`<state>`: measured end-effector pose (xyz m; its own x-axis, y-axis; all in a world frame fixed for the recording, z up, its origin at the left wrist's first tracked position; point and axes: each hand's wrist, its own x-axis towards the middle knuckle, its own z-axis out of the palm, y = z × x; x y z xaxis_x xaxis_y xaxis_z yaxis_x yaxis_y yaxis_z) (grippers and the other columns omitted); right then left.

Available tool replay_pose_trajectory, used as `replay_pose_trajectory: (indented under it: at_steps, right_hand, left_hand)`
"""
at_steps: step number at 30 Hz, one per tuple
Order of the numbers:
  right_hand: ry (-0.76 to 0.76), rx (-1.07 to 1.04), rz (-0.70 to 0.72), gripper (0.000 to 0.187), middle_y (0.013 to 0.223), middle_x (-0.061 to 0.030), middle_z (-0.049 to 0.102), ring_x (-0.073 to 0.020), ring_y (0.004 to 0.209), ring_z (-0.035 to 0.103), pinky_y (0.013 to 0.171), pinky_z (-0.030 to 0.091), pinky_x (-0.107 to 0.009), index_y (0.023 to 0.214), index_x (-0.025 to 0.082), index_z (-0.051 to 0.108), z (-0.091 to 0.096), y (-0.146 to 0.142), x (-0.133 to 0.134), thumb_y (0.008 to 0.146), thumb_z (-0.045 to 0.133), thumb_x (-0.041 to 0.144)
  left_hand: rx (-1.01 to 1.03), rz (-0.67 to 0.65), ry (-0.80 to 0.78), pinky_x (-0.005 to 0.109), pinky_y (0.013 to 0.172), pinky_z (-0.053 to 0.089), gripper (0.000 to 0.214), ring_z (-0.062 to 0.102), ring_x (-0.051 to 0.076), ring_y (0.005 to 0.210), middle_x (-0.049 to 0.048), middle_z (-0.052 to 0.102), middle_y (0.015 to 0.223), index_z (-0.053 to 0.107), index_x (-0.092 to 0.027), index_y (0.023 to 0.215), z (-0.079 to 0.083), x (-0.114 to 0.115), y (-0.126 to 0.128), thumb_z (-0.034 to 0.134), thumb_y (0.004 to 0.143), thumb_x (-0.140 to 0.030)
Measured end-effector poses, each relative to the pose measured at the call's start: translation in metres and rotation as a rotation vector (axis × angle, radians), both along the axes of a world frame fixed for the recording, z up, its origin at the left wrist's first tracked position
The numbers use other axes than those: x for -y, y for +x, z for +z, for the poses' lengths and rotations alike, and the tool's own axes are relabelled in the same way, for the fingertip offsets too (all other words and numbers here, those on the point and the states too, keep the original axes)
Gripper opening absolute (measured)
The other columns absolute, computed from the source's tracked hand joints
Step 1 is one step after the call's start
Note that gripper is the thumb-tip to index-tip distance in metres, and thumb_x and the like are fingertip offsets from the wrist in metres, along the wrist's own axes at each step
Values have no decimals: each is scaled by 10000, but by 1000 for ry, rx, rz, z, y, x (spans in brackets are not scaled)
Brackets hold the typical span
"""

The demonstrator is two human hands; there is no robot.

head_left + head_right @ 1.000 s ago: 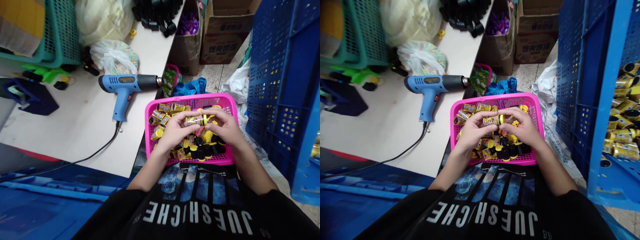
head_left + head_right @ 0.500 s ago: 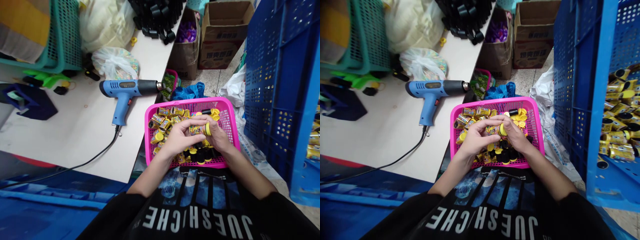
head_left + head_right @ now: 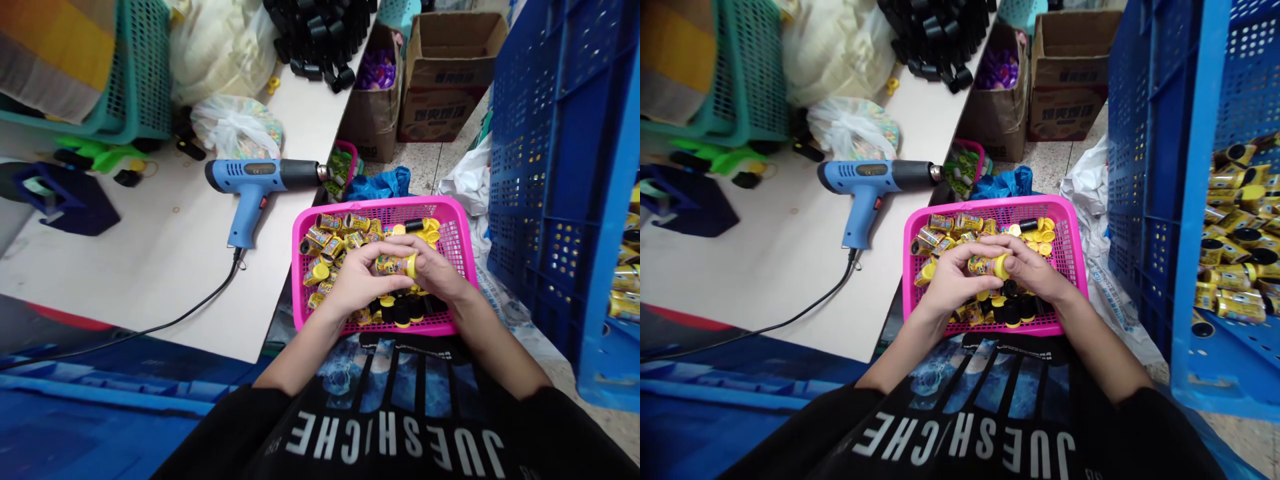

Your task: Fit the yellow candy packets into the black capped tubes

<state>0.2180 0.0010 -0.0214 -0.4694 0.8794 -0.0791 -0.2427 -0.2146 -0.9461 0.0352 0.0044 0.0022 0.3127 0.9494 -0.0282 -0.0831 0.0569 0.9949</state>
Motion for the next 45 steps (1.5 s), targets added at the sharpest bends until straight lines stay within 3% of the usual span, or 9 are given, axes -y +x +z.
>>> replay_pose_trajectory:
  at_steps: [5, 10, 13, 16, 20, 26, 31, 37, 45]
  right_hand:
    - [110, 197, 89, 608, 1412, -70, 637, -254, 1339, 583, 1120, 475, -440, 1358, 305, 613, 12, 8, -12, 919, 569, 723]
    - [309, 947, -47, 369, 1083, -103, 746, -267, 1065, 660, 986, 492, -441, 1055, 201, 724, 14, 21, -34, 1019, 500, 492]
    - [406, 1343, 197, 225, 1088, -129, 747, -304, 1063, 640, 934, 469, -419, 1034, 177, 731, 2, 25, -34, 904, 703, 358]
    - [457, 1465, 377, 213, 1081, -116, 745, -288, 1036, 644, 833, 453, -357, 1059, 189, 728, -11, 24, -30, 860, 745, 265]
    - [448, 1496, 436, 192, 952, -95, 761, -243, 913, 671, 783, 451, -335, 948, 211, 787, -14, 23, -36, 964, 612, 288]
    - [429, 1427, 361, 426, 1129, -117, 789, -282, 1016, 721, 875, 513, -365, 1376, 255, 692, 3, 38, -41, 985, 523, 237]
    - [308, 1495, 224, 633, 1129, -145, 797, -345, 925, 755, 774, 543, -415, 1612, 243, 374, 26, 46, -31, 994, 501, 295]
    - [371, 1197, 310, 568, 1224, -113, 776, -323, 1083, 750, 874, 568, -415, 1546, 260, 415, 46, 34, -30, 988, 521, 249]
    - [350, 1058, 242, 378, 1302, -144, 721, -340, 1227, 669, 1062, 499, -530, 1337, 209, 603, 25, 29, -46, 965, 571, 268]
  left_hand:
    - [6, -79, 36, 351, 857, 592, 357, 753, 212, 901, 57, 810, 1039, 819, -246, 1001, 6, -7, -17, 928, 682, -363]
    - [-416, 206, 301, 461, 1112, 497, 378, 670, 280, 1196, 73, 755, 1222, 796, -254, 1072, 4, -30, -54, 858, 764, -465]
    - [-836, 171, 341, 608, 1238, 328, 515, 450, 387, 1453, 126, 589, 1505, 759, -215, 1180, -9, -36, -66, 853, 759, -497]
    - [-921, 136, 387, 615, 1238, 329, 586, 393, 372, 1510, 116, 494, 1604, 661, -250, 1360, -19, -35, -67, 787, 840, -488]
    - [-795, 200, 485, 489, 1174, 449, 365, 600, 255, 1348, 83, 657, 1441, 705, -250, 1274, -15, -34, -63, 686, 941, -397]
    - [-592, 325, 491, 325, 927, 570, 195, 720, 175, 1052, 40, 791, 1117, 776, -226, 1074, -8, -32, -59, 682, 951, -343]
    - [-474, 115, 441, 314, 882, 574, 144, 739, 165, 967, 50, 802, 1027, 786, -211, 1023, -3, -21, -31, 681, 952, -278]
    - [-385, -64, 286, 286, 779, 561, 318, 719, 147, 830, 43, 785, 941, 741, -189, 1174, -13, -15, 9, 725, 859, -146]
    - [17, 302, -116, 207, 696, 545, 234, 667, 85, 693, -21, 727, 770, 741, -189, 982, -25, -27, -1, 828, 767, -222]
